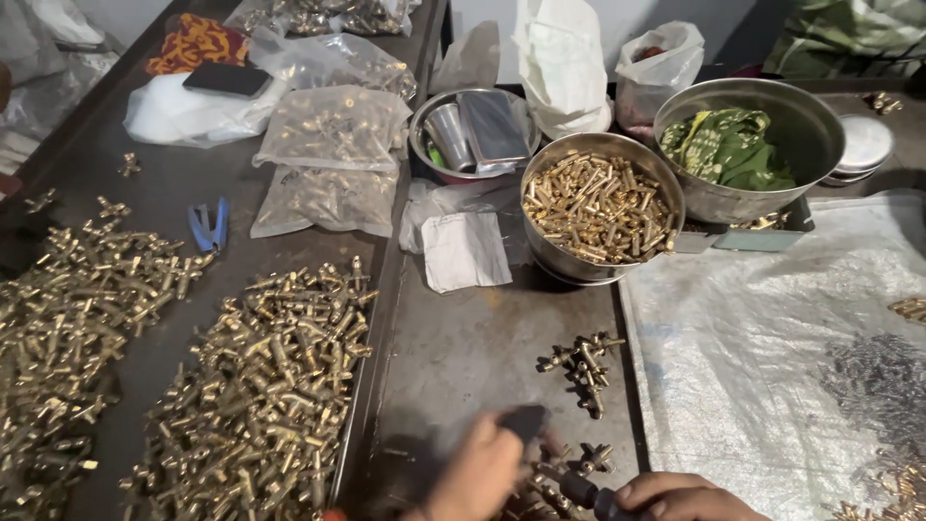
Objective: The person picks up small brass fittings one at a time and holds each against the spinning bit of a rotary tool to finish the part, then places the finished piece on the table with a growing pile of completed fittings. A coworker across the table handles parts as well.
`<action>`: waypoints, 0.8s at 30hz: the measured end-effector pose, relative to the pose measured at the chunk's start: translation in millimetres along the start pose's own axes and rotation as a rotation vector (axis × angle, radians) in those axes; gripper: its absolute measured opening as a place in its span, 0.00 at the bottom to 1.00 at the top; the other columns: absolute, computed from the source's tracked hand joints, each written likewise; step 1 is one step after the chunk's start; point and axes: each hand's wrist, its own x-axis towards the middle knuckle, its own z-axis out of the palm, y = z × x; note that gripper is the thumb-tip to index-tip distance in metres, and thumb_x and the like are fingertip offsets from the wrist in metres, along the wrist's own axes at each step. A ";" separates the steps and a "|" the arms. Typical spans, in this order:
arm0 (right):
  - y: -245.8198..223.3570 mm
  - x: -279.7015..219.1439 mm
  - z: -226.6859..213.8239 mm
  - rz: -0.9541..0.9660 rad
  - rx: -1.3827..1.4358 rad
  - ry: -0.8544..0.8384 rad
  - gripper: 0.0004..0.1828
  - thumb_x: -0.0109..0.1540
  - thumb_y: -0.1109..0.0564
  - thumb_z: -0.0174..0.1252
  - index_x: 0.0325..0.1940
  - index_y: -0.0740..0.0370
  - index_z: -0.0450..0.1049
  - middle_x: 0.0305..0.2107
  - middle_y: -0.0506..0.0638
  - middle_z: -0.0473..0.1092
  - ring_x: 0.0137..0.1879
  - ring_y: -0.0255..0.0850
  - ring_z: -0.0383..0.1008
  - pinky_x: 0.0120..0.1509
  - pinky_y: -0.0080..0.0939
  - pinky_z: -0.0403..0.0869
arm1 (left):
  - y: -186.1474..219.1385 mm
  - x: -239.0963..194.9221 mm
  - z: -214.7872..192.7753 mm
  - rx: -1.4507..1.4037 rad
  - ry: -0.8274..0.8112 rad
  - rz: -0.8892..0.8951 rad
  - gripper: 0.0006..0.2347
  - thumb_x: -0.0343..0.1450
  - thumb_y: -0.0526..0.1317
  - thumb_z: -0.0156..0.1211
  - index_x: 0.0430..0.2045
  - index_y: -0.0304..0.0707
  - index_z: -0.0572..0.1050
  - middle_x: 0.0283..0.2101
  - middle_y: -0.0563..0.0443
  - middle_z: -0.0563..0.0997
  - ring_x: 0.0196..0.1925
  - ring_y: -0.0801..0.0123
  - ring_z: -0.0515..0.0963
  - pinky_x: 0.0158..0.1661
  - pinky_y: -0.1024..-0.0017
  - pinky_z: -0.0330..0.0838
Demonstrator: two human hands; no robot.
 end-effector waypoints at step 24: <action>55.7 -35.0 -0.4 -0.073 0.119 0.271 0.13 0.71 0.60 0.55 0.51 0.75 0.77 0.49 0.79 0.74 0.57 0.73 0.82 0.61 0.72 0.81 | 7.4 107.6 -5.1 0.017 -0.119 0.114 0.06 0.68 0.36 0.55 0.36 0.40 0.76 0.31 0.51 0.79 0.29 0.67 0.78 0.30 0.68 0.75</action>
